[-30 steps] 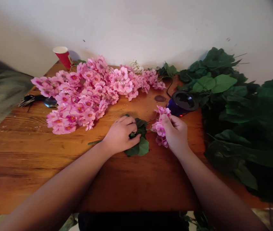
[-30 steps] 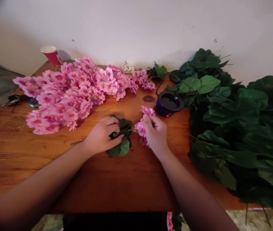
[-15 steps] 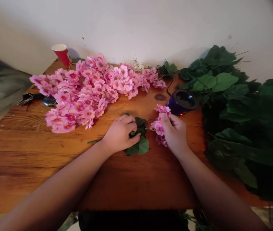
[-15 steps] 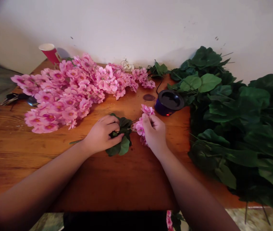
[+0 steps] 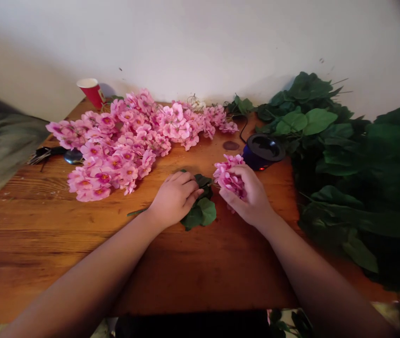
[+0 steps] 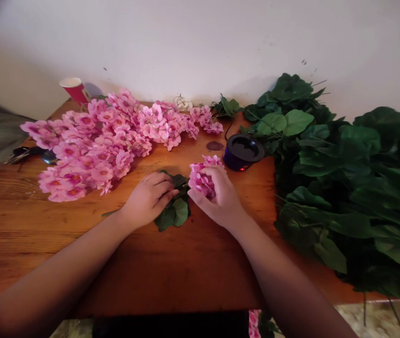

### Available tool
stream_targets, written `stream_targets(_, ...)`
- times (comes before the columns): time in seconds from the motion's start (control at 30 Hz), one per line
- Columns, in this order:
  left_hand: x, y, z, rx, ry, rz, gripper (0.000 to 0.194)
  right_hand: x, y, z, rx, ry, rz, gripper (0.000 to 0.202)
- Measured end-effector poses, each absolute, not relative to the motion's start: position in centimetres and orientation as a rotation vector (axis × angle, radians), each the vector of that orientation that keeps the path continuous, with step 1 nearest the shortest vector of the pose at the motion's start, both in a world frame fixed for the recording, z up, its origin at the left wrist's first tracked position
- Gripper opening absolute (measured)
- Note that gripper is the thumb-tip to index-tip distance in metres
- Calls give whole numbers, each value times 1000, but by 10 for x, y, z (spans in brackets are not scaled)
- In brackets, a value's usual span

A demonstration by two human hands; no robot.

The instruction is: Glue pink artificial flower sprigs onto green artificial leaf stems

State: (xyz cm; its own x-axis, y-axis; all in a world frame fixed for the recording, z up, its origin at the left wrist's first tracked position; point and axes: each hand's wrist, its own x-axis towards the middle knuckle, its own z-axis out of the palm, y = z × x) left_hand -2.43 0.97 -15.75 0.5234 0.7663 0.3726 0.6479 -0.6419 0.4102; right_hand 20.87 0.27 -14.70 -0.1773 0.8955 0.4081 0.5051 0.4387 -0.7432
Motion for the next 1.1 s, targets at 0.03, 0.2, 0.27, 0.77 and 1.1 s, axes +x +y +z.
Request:
stream_targets(0.03,-24,9,-157,2547,1207,788,23,211,4,-147,-1188,-1902,517,40)
stream_targets(0.2,-20,3,-156,2589,1237,768,20,215,8,-147,-1201,-2048,434,45)
stream_targets(0.27,-18,2,-156,2601,1237,760,21,214,10,-149,-1201,-2070,526,44)
stream_targets(0.77,-15,6,-162,2385,1165,861,19,205,14,-158,-1111,-1772,874,23)
stream_targets(1.1,-5,-1,-164,2383,1416,836,21,194,10,-162,-1029,-1535,1098,26)
